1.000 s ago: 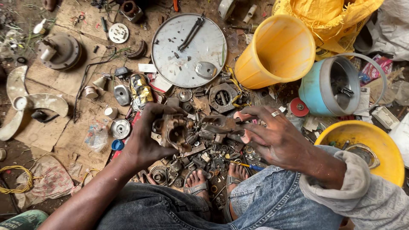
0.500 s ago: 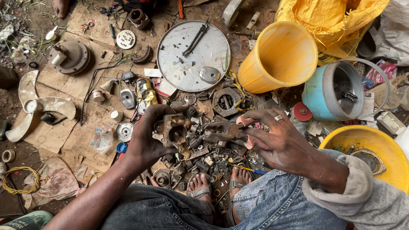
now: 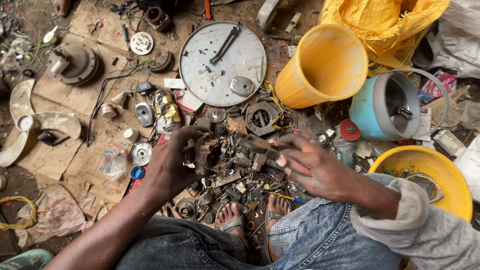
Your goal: The person sits on the ground and uses a screwdriver and pliers to disassemble and manipulate a small mechanical component. They remove parts, adjust internal pieces, and handle the component repeatedly while surrounded by scrap metal and tools.
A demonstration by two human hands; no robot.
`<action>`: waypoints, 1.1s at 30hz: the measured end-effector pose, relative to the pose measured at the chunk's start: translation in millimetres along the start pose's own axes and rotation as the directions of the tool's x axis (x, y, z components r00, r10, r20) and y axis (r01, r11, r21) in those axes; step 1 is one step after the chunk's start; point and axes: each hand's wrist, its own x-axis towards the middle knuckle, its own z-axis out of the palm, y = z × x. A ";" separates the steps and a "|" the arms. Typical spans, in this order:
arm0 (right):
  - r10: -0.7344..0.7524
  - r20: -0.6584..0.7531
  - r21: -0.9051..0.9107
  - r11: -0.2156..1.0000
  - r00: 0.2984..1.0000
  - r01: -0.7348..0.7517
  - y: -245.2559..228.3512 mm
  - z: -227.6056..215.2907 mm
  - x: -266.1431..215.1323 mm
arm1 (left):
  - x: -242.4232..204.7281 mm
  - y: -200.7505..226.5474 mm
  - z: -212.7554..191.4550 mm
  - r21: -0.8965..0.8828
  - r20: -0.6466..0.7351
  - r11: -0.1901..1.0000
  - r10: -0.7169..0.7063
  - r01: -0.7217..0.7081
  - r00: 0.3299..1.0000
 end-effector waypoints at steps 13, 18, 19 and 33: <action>0.138 0.222 0.433 0.873 0.965 -0.224 -12.6 17.5 10.7 | 9.5 23.7 -0.3 0.425 -0.004 0.891 0.175 -0.157 0.984; 0.111 0.115 0.381 0.913 0.987 -0.147 -7.7 25.2 10.6 | 12.9 25.1 5.3 0.479 0.007 0.866 0.157 -0.141 0.988; 0.087 0.082 0.393 0.913 0.993 -0.112 -6.5 27.0 12.0 | 14.2 25.7 6.2 0.478 0.008 0.869 0.144 -0.131 0.989; -0.033 -0.185 -0.206 0.979 0.982 -0.006 11.4 36.6 9.4 | 28.8 33.4 0.4 0.098 0.151 0.988 -0.135 0.121 0.979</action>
